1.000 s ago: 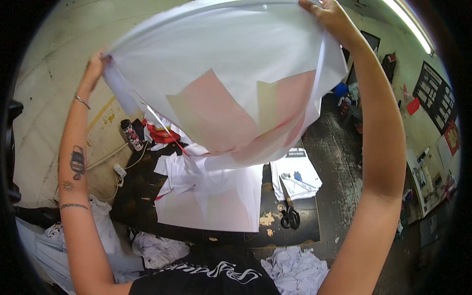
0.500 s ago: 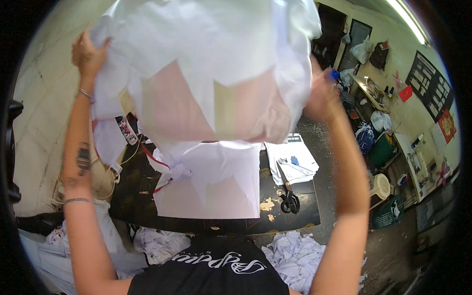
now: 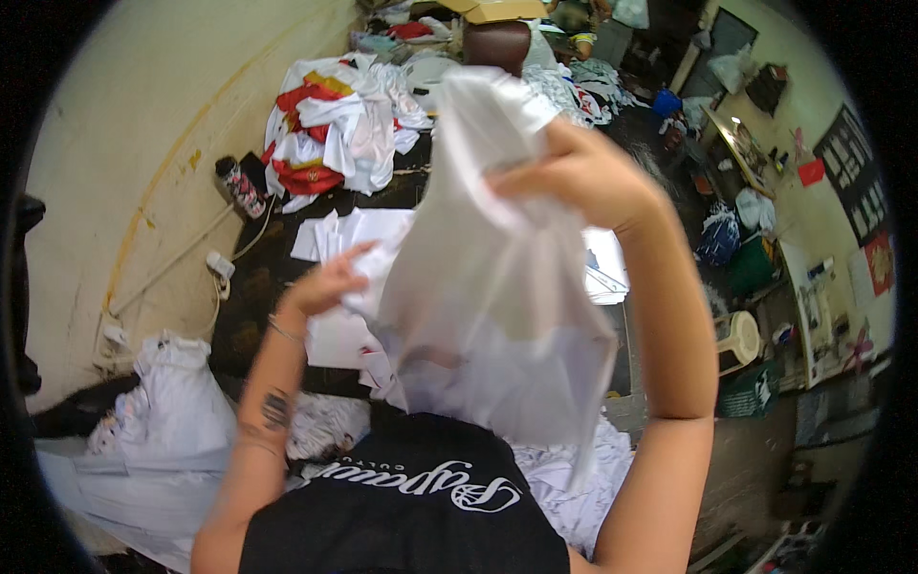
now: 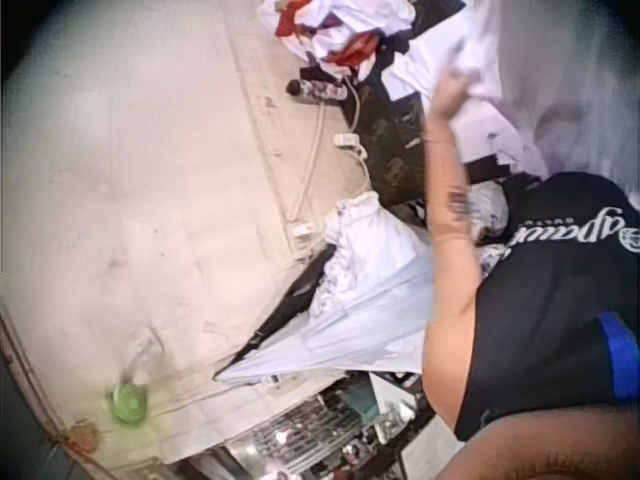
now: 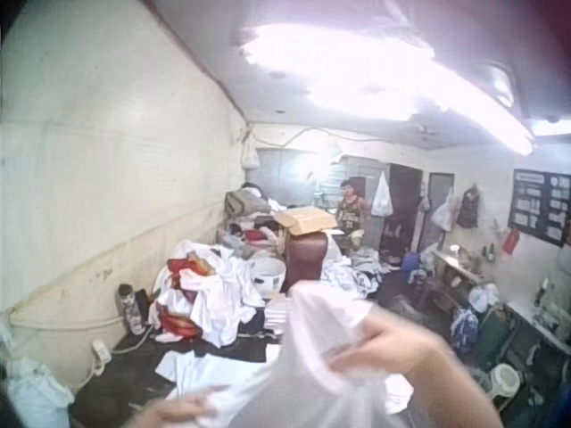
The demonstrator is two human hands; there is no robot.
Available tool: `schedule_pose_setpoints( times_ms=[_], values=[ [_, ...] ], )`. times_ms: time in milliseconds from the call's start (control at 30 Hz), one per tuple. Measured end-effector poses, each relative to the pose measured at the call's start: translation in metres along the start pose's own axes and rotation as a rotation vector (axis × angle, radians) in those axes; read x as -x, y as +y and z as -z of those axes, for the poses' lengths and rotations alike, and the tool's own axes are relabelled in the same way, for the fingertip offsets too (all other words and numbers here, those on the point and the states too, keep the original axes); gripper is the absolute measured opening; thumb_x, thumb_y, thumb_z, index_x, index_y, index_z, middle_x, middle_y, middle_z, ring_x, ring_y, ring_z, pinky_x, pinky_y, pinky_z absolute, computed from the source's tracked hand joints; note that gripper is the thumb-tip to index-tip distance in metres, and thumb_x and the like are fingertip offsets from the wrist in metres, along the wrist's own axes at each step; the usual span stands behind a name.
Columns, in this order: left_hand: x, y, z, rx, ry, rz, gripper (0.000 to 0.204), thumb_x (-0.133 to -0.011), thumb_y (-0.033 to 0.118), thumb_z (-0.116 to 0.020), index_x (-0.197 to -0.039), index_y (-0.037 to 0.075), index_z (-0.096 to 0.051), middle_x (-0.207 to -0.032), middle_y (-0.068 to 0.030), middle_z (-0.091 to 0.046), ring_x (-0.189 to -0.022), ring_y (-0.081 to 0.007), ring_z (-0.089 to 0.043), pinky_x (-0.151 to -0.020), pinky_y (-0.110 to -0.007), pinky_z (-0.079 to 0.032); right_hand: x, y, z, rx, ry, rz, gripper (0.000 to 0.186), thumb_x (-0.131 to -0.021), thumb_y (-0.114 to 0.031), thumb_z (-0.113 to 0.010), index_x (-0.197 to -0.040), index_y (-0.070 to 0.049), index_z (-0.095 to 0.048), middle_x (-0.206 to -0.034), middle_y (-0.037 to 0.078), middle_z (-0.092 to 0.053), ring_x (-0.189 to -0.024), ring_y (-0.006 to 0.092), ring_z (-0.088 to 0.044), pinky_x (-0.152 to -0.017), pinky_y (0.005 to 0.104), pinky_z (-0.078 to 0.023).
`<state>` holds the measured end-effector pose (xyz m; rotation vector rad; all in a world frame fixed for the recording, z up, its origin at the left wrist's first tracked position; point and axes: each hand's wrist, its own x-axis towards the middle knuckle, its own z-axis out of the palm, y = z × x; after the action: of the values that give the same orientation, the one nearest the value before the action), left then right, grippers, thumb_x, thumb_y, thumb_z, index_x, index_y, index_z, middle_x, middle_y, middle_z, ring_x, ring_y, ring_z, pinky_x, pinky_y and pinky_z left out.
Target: The person cuts white fabric pieces using shears, then folds and stacks them on a table. The person repeatedly picks up fabric, aligns it, cuts it, and places the cut pieces into a growing stack.
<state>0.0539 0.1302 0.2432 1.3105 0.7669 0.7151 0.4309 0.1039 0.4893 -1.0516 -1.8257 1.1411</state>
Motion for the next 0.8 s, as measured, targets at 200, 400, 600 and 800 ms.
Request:
schedule_pose_setpoints(
  times_ms=[200,400,600,800],
  values=[
    [0.062,0.198,0.09,-0.579,0.445,-0.73,0.032,-0.105,0.029,-0.066,-0.116,0.0,-0.072,-0.107,-0.0041,-0.074,-0.105,-0.0104,-0.067,-0.09,-0.028,-0.057,-0.007,-0.062,0.174,0.075,0.354,0.214,0.044,-0.1,-0.029,-0.068,-0.132,0.001,-0.065,-0.117,0.012,-0.074,-0.1,0.0191,-0.073,-0.089,0.0346,-0.06],
    [0.081,0.323,0.049,-1.641,0.595,-0.692,0.051,-0.083,0.026,-0.085,-0.122,0.002,-0.063,-0.112,-0.0042,-0.07,-0.101,-0.0181,-0.07,-0.089,-0.033,-0.055,0.008,-0.111,0.232,0.01,0.66,0.248,0.054,-0.098,-0.033,-0.072,-0.137,0.003,-0.062,-0.124,0.02,-0.072,-0.103,0.0213,-0.076,-0.088,0.0339,-0.066],
    [0.027,0.299,-0.027,-1.696,0.686,-0.965,0.025,-0.091,0.02,-0.068,-0.114,0.011,-0.069,-0.1,-0.0101,-0.071,-0.095,-0.029,-0.07,-0.093,-0.043,-0.053,0.011,-0.18,0.132,0.0,0.51,0.489,0.046,-0.102,-0.03,-0.066,-0.132,0.004,-0.06,-0.116,0.017,-0.071,-0.093,0.0189,-0.075,-0.08,0.0324,-0.066],
    [-0.054,0.185,-0.013,-0.604,0.066,-0.677,0.06,-0.1,0.047,-0.06,-0.139,0.001,-0.06,-0.139,-0.0172,-0.064,-0.132,-0.0395,-0.058,-0.117,-0.056,-0.038,0.007,-0.211,0.059,0.12,0.635,0.612,0.04,-0.106,-0.03,-0.061,-0.129,0.004,-0.058,-0.109,0.013,-0.07,-0.088,0.0186,-0.072,-0.081,0.0338,-0.065]
  ],
)
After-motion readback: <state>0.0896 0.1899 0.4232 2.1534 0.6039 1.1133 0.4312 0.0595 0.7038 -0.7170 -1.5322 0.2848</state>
